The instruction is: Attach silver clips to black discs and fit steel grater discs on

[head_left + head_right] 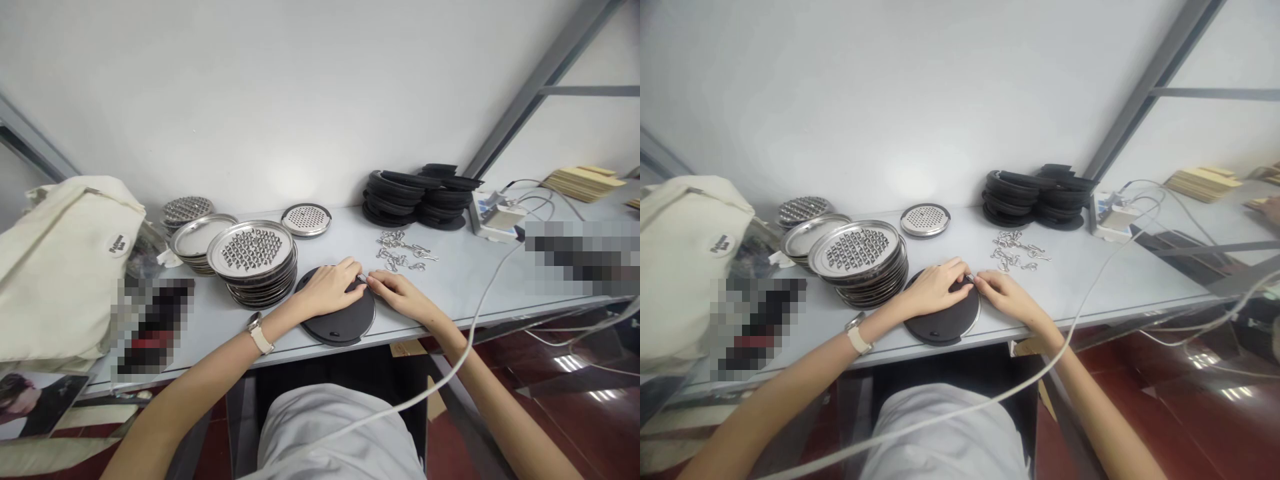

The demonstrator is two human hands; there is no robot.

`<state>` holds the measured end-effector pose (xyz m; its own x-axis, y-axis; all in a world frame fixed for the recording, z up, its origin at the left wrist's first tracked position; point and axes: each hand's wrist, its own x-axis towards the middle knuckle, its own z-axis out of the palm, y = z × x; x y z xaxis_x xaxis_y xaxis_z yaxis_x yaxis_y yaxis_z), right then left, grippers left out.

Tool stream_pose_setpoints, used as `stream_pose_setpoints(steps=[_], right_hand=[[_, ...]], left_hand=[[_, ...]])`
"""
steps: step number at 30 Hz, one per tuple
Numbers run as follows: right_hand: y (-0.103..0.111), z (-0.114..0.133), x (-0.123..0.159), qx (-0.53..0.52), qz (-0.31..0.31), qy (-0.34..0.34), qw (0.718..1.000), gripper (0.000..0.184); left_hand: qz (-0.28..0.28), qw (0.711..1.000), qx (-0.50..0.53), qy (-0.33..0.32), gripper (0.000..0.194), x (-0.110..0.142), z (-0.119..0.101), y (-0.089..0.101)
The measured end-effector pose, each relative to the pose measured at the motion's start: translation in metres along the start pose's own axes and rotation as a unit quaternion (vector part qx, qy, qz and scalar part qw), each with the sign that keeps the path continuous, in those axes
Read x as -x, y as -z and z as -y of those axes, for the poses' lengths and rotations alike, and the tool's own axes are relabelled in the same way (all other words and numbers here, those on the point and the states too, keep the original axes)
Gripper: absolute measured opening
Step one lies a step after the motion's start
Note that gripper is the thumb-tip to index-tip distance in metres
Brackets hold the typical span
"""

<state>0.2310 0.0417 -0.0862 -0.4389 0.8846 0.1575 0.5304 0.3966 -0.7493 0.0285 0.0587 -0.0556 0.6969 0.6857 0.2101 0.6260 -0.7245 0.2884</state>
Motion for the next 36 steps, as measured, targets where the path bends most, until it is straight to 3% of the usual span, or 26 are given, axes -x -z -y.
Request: stream_pose_setpoints(steps=[36], right_hand=[[0.0005,-0.0009,0.0005,-0.017,0.010,-0.013,1.000,0.040]], left_hand=[[-0.017,1.000,0.018,-0.018,0.016,0.0000,0.0030,-0.0032]])
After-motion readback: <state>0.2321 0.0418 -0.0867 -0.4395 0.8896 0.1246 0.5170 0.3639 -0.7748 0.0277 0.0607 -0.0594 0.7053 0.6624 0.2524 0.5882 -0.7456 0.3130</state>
